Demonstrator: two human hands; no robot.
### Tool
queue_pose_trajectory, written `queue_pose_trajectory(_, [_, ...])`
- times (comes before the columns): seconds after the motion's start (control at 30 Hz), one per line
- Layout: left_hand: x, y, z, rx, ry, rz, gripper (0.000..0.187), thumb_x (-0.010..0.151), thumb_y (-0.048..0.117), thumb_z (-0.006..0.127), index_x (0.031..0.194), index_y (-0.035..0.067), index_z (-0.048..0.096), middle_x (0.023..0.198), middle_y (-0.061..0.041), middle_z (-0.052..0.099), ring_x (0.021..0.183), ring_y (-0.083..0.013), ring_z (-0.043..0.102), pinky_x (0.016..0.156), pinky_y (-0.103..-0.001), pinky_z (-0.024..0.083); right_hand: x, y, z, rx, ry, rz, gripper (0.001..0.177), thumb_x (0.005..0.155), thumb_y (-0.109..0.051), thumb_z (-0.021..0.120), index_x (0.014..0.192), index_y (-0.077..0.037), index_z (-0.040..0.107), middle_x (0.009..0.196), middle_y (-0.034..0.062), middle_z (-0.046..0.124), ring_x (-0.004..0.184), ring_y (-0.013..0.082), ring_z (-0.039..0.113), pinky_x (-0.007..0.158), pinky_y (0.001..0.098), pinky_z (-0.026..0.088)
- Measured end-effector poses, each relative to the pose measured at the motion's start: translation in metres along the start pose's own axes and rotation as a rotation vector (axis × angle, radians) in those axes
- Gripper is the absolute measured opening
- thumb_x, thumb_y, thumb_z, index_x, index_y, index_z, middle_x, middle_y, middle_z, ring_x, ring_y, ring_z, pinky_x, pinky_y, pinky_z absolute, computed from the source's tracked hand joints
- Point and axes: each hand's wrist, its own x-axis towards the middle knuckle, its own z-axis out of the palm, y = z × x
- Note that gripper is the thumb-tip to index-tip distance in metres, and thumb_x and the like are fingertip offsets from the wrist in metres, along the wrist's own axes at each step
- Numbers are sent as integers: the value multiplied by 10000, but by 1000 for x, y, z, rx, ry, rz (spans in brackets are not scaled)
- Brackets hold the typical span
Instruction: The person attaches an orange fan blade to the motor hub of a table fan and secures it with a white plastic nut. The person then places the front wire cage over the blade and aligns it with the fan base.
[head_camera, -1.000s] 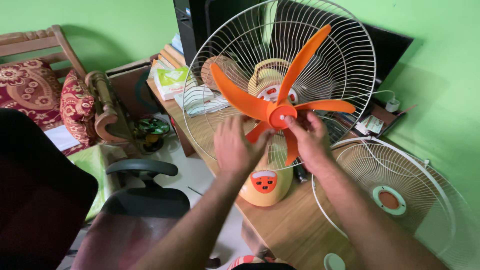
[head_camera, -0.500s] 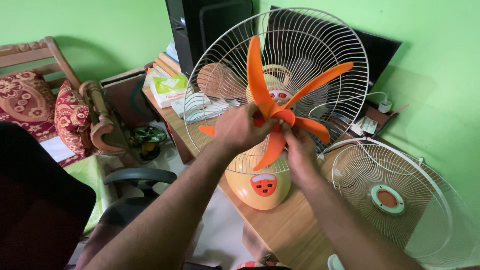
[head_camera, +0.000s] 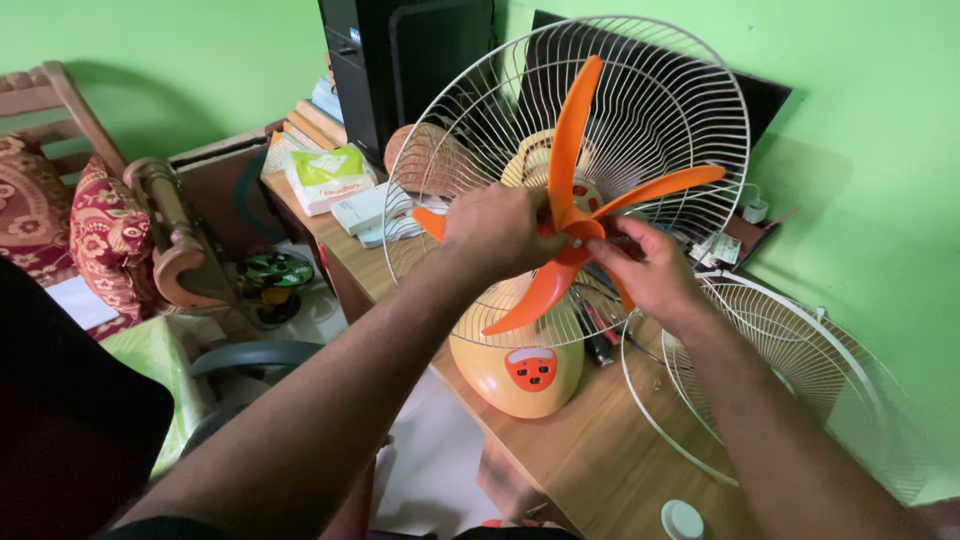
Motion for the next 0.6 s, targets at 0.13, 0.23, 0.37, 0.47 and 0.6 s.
queue_pose_trajectory(0.13, [-17, -6, 21, 21, 584, 353, 344, 770, 390, 809, 1007, 149, 748, 1088, -59, 731, 1036, -284, 677, 869, -440, 508, -1, 14, 8, 60, 23, -58, 278, 1028, -137, 614, 1283, -30, 640, 1126, 17, 718, 1002, 79, 662, 912, 249, 549])
queue_pose_trajectory(0.23, [-57, -16, 48, -94, 917, 473, 312, 833, 297, 817, 1073, 129, 708, 1147, -90, 647, 1133, -315, 594, 1021, -449, 449, -8, 26, 25, 93, 145, -89, 270, 1038, -156, 620, 1276, -30, 644, 1117, 19, 721, 967, 82, 664, 871, 247, 550])
queue_pose_trajectory(0.37, [-81, -9, 82, -309, 803, 155, 401, 821, 417, 858, 1017, 119, 674, 1071, -68, 658, 1025, -296, 602, 903, -429, 433, -21, 38, 46, 287, 383, 189, 277, 1071, -212, 651, 1279, -30, 641, 1029, 40, 686, 804, 126, 590, 634, 312, 448])
queue_pose_trajectory(0.47, [-62, -10, 81, -345, 789, 71, 540, 773, 475, 847, 1101, 76, 688, 1043, -92, 675, 1009, -307, 618, 865, -447, 447, -25, 36, 54, 377, 353, 152, 291, 1110, -213, 633, 1323, -15, 635, 1068, 86, 690, 822, 170, 581, 628, 334, 412])
queue_pose_trajectory(0.6, [-30, -15, 63, -427, 478, -10, 407, 807, 467, 787, 1077, 165, 746, 1033, -28, 749, 950, -268, 708, 806, -448, 530, -22, 31, 68, 535, 333, 66, 296, 1046, -203, 585, 1298, -54, 629, 1195, 25, 712, 1088, 107, 672, 961, 277, 554])
